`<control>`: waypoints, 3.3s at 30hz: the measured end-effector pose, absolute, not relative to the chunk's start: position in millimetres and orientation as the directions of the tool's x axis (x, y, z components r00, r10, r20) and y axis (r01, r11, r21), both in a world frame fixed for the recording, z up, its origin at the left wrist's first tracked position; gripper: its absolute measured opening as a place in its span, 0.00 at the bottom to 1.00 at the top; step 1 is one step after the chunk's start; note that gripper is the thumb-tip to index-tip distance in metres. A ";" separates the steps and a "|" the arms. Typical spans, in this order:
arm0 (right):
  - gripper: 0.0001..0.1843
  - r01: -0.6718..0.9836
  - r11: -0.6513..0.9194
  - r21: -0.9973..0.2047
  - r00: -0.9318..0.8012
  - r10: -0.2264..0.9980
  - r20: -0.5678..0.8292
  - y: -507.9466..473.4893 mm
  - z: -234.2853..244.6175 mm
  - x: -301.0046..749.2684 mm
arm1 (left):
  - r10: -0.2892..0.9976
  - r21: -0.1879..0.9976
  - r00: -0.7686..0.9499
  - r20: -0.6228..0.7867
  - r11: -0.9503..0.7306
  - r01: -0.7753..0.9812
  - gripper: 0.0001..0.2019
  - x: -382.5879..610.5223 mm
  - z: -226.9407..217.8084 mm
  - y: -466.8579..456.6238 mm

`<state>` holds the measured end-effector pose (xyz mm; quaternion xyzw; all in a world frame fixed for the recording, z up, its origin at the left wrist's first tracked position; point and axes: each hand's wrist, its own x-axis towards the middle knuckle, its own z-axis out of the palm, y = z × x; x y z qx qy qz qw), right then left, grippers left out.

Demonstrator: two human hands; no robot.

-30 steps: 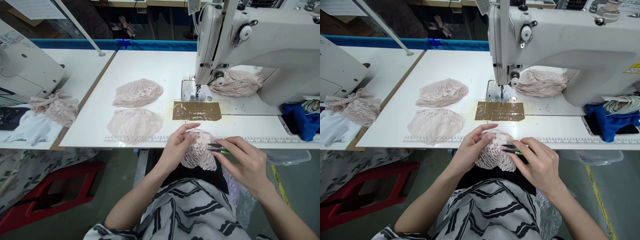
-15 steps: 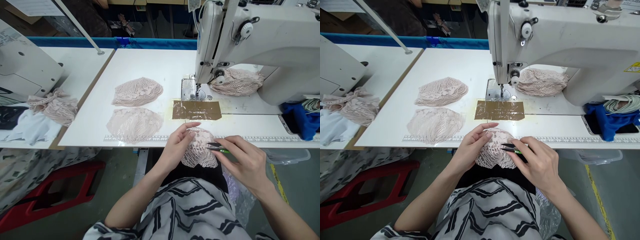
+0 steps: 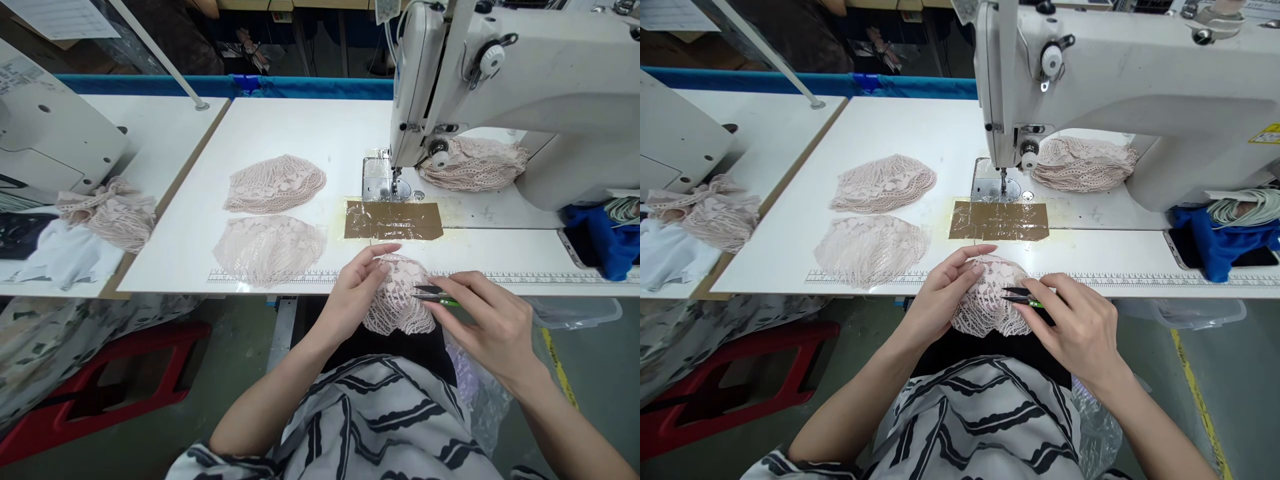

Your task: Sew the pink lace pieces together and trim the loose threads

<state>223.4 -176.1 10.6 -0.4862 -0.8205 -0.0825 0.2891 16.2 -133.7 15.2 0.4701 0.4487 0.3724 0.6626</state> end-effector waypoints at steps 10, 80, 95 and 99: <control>0.17 0.756 0.514 -0.406 -0.275 0.812 0.516 -177.9 14.8 224.1 | 0.921 0.962 0.316 -0.230 0.264 -0.069 0.18 16.3 16.5 -135.0; 0.16 0.555 0.497 -0.668 -0.377 0.865 0.331 -178.8 19.9 218.9 | 0.595 0.548 0.233 0.769 -0.802 0.239 0.05 4.1 -16.2 -150.8; 0.18 0.584 0.522 -0.621 -0.380 0.852 0.359 -180.1 21.9 221.8 | 0.502 0.390 0.308 0.808 -0.848 0.359 0.06 4.1 -12.9 -148.5; 0.17 0.605 0.512 -0.610 -0.368 0.859 0.357 -180.4 24.0 221.2 | 0.480 0.360 0.312 0.820 -0.856 0.372 0.06 4.0 -11.1 -147.5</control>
